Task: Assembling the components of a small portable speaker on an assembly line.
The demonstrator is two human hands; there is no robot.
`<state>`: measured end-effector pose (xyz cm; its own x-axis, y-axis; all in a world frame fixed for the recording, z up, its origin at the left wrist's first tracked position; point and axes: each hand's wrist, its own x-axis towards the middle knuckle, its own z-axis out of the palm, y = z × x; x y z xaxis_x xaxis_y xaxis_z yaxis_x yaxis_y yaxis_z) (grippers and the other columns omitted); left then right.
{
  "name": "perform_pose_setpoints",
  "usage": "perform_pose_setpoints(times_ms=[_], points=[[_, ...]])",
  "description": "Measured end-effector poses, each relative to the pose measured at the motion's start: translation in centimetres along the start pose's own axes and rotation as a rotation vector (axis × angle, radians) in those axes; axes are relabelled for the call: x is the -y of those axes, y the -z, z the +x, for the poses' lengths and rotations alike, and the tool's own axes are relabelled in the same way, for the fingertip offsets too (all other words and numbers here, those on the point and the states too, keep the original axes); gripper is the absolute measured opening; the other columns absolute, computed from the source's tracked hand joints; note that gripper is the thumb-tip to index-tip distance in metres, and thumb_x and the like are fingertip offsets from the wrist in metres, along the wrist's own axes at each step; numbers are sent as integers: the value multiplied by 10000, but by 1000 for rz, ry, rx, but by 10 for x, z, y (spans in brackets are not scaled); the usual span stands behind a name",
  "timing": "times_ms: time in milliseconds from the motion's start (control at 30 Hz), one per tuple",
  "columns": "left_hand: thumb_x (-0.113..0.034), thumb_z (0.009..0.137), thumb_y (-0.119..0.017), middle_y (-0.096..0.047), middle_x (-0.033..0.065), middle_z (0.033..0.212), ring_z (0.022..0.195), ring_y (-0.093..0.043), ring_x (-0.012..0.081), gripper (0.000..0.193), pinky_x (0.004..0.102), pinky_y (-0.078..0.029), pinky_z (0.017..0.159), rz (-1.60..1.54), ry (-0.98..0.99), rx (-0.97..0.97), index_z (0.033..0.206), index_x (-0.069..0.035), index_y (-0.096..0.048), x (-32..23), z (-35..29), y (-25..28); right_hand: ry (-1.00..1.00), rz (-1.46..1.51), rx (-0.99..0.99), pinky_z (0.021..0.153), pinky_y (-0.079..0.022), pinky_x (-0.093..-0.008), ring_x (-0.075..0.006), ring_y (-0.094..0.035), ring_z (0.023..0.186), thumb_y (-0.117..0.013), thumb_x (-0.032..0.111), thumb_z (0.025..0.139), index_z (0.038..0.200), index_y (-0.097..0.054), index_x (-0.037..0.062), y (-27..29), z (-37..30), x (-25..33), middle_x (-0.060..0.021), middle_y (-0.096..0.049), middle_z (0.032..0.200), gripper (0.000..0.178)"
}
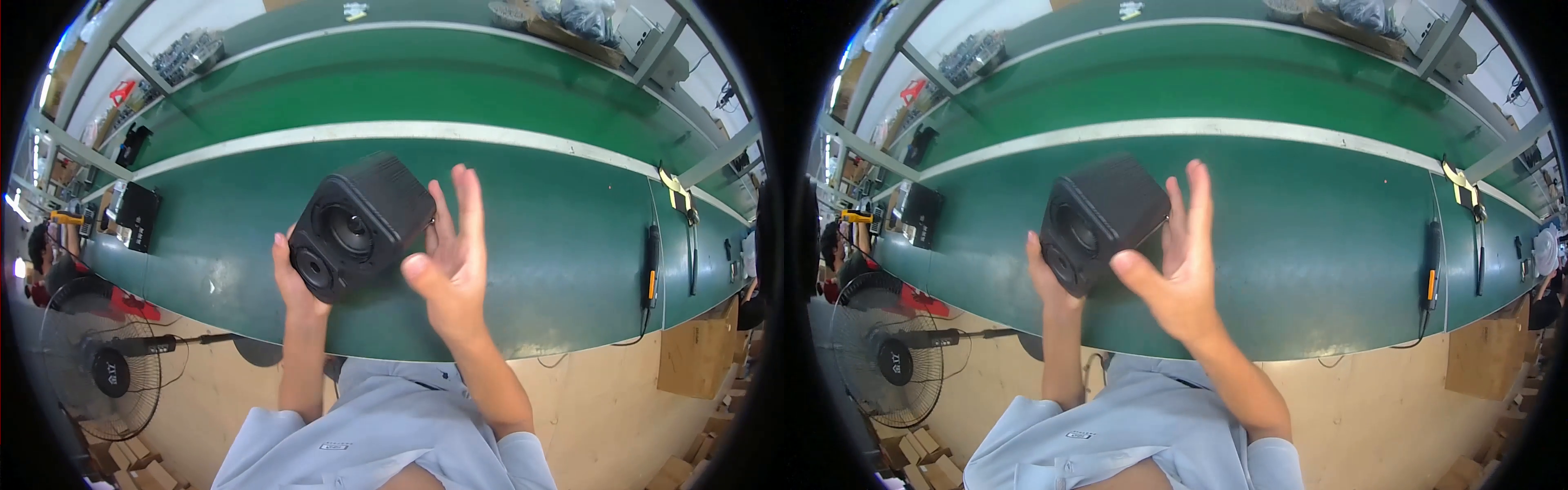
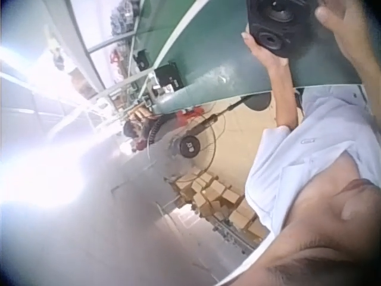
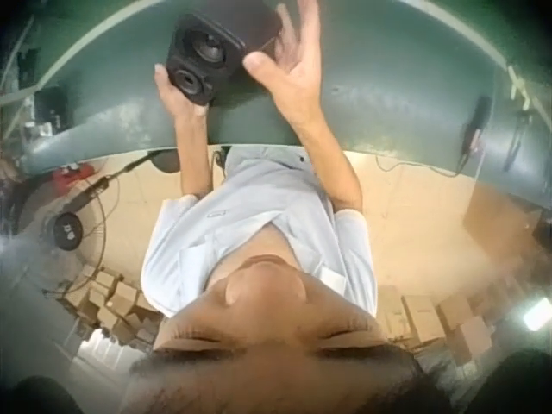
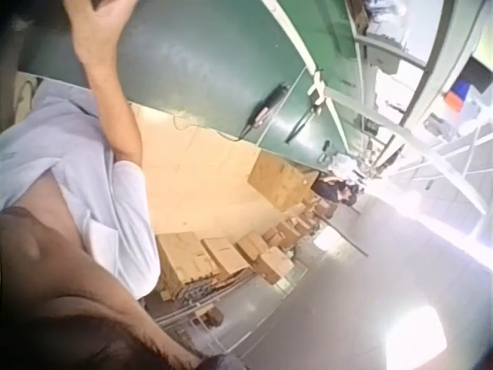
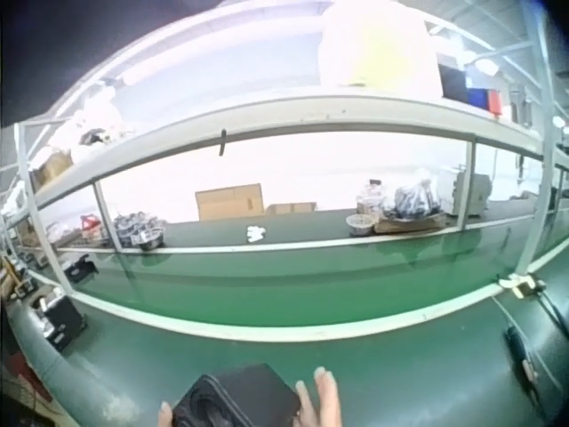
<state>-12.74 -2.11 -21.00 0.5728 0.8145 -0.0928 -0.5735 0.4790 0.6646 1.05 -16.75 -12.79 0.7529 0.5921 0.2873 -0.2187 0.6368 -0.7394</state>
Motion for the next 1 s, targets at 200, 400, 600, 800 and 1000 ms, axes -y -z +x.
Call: perform_pose_setpoints(times_ms=[200, 400, 600, 800, 1000], points=[[-557, 1037, -411, -636, 141, 1349, 1211, -628, 297, 638, 458, -487, 1075, -196, 161, 20, 1391, -43, -542, 29, -1, -31, -48, -356, 38, 1141, -367, -384, -278, -436, 1384, -854, 134, 792, 1580, -1, -27, -13, -19, -20, -218, -391, 1500, 1172], [-590, 1044, -343, -558, 150, 1437, 1297, -565, 315, 680, 479, -461, 1101, -156, 241, -56, 1446, -60, -484, 53, -7, -43, -108, -512, -123, 1038, -476, -370, -246, -588, 1205, -872, 132, 764, 1473, -222, -47, 15, -3, -26, -191, -550, 1330, 978], [-199, 1010, -622, -621, 80, 1257, 1196, -582, 219, 362, 374, -441, 1056, 427, 115, -81, 1346, -104, -525, 40, -7, -42, -27, -621, -122, 1032, -475, -399, -324, -592, 1203, -913, 182, 697, 1470, -239, -56, 56, 17, -13, -237, -552, 1318, 1053], [-110, 907, -670, -667, 158, 1082, 1051, -641, 317, 227, 387, -487, 943, 1229, -261, 761, 1116, -32, -628, -40, -2, -136, 151, -1311, -103, 1058, -450, -455, -424, -552, 1239, -887, 214, 664, 1468, -302, -47, 92, 118, 41, -273, -527, 1356, 1028], [-366, 918, -696, -469, 239, 1439, 1329, -458, 418, 546, 519, -459, 995, 1479, -260, 1530, 1318, -19, -559, -42, -20, -194, 449, -2096, 199, 1046, -392, -522, -371, -492, 1284, -911, 157, 594, 1463, -384, 57, 143, 247, 1, -169, -524, 1382, 1021]])
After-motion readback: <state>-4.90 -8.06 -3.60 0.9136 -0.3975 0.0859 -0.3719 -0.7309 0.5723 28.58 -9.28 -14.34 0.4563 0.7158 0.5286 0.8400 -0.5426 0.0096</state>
